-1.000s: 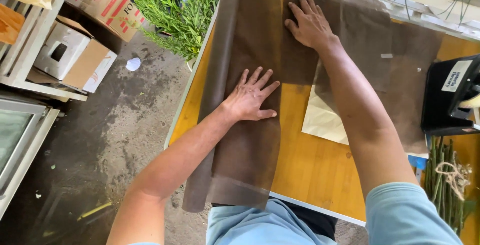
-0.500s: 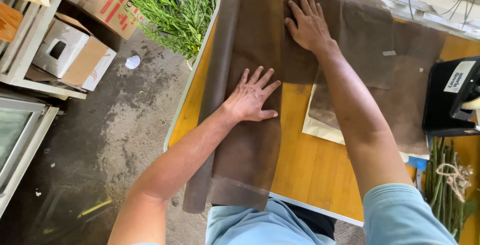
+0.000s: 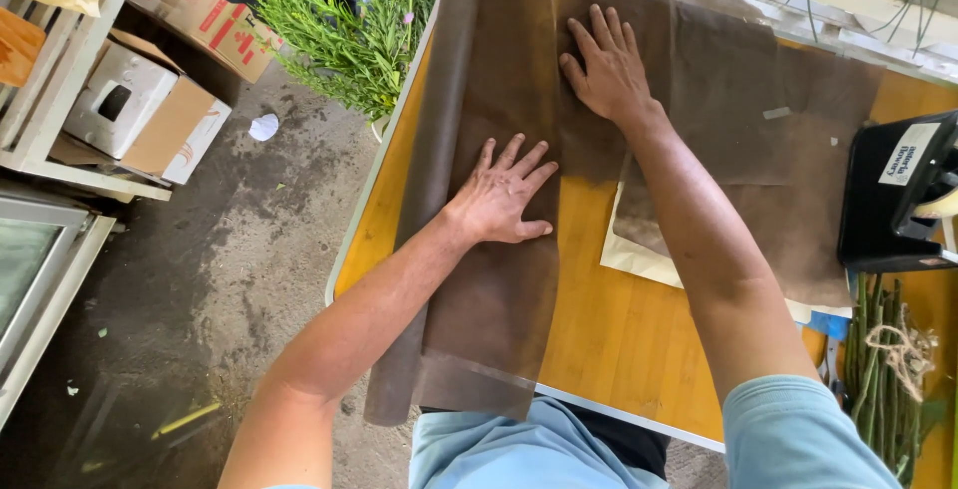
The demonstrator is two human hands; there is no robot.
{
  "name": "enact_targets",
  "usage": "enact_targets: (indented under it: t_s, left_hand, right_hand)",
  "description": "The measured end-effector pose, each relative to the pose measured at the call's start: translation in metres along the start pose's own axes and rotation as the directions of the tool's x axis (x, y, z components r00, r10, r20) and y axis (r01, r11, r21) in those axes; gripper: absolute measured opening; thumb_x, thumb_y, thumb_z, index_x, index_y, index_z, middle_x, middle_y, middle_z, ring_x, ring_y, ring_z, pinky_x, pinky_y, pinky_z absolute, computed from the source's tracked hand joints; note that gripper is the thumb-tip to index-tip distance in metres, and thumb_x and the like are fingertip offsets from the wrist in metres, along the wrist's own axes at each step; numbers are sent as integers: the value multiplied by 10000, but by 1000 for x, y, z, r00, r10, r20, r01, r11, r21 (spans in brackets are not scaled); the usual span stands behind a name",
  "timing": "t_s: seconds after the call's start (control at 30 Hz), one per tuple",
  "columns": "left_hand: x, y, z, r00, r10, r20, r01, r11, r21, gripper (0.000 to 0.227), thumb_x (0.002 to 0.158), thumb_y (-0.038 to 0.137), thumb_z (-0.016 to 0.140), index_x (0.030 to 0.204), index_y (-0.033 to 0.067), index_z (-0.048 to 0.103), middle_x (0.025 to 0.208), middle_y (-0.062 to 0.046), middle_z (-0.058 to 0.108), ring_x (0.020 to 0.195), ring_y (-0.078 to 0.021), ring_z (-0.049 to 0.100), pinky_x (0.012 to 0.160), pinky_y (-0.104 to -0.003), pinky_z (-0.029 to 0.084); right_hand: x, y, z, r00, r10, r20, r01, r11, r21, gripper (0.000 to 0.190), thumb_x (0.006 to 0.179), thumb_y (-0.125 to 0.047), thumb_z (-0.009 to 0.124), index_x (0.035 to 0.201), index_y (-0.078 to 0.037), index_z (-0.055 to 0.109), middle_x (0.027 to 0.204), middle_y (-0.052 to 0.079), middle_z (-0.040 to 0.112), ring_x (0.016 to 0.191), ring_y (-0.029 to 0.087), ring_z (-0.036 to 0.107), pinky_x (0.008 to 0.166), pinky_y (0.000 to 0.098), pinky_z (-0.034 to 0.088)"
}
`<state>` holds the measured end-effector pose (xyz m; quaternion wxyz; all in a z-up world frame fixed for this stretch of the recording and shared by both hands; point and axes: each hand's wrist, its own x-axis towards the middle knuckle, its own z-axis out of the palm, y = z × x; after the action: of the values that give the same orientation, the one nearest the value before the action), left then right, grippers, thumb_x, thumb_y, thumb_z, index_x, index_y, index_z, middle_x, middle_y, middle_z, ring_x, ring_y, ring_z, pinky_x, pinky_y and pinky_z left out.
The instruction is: The person unrolls a large sheet of brown wrapping paper on a wooden table and cuts it into a rectangular piece using scissors. They then unroll a sheet of green wrapping paper and cut it in the same manner.
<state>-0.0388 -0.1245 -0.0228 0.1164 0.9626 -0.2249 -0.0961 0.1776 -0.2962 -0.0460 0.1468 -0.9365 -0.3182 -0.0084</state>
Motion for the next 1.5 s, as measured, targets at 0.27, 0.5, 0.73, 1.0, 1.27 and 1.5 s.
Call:
enact_targets:
  t_s: [0.27,0.5,0.73,1.0,1.27,1.5]
  left_hand:
    - [-2,6,-8,998,-4,67,3,1000,16,853,882,654,586,1593,260,329,1710,-95,103,1548,-447,85,1193,-700,97]
    - [1,12,-10,993,-1,116,-1,1000,18,856,889,602,547,1594,188,295,1708,-39,158,1562,-402,37,1170,-751,60]
    - [1,11,-9,994,2,108,-7,999,45,848,900,615,522,1598,195,287,1707,-47,161,1561,-399,46,1174,-748,67]
    - [1,11,-12,994,10,105,-10,1000,6,905,889,607,554,1605,144,252,1707,-47,166,1561,-393,38,1180,-732,60]
    - [-1,6,-9,997,38,60,-38,999,-4,887,879,603,630,1563,118,340,1679,-153,200,1544,-413,109,1158,-763,117]
    - [4,2,-4,995,46,84,-45,999,-8,888,856,642,677,1535,129,424,1664,-158,250,1539,-377,159,1156,-760,141]
  right_hand:
    - [-4,-7,-2,999,2,-36,-2,1000,8,619,1098,-436,387,1601,-75,387,1664,255,228,1533,442,138,1227,568,114]
    - [-6,-9,-3,999,11,-34,-11,1000,-5,611,1102,-429,374,1606,-84,386,1666,251,225,1535,434,135,1231,560,106]
    - [-9,0,3,993,-34,-109,33,999,-7,581,1120,-425,417,1582,-77,461,1658,271,230,1532,441,148,1223,582,94]
    - [-75,-11,-6,983,-87,-164,80,996,-48,502,1109,-402,496,1513,-111,564,1607,321,344,1498,493,255,1181,652,158]
    - [-141,-54,-41,981,-179,71,160,964,210,687,961,-296,688,1574,-118,437,1668,259,242,1563,384,162,1255,556,152]
    - [-162,-31,-2,967,-222,-124,242,952,186,353,1109,-142,549,1376,74,633,1493,301,531,1451,446,416,1206,547,292]
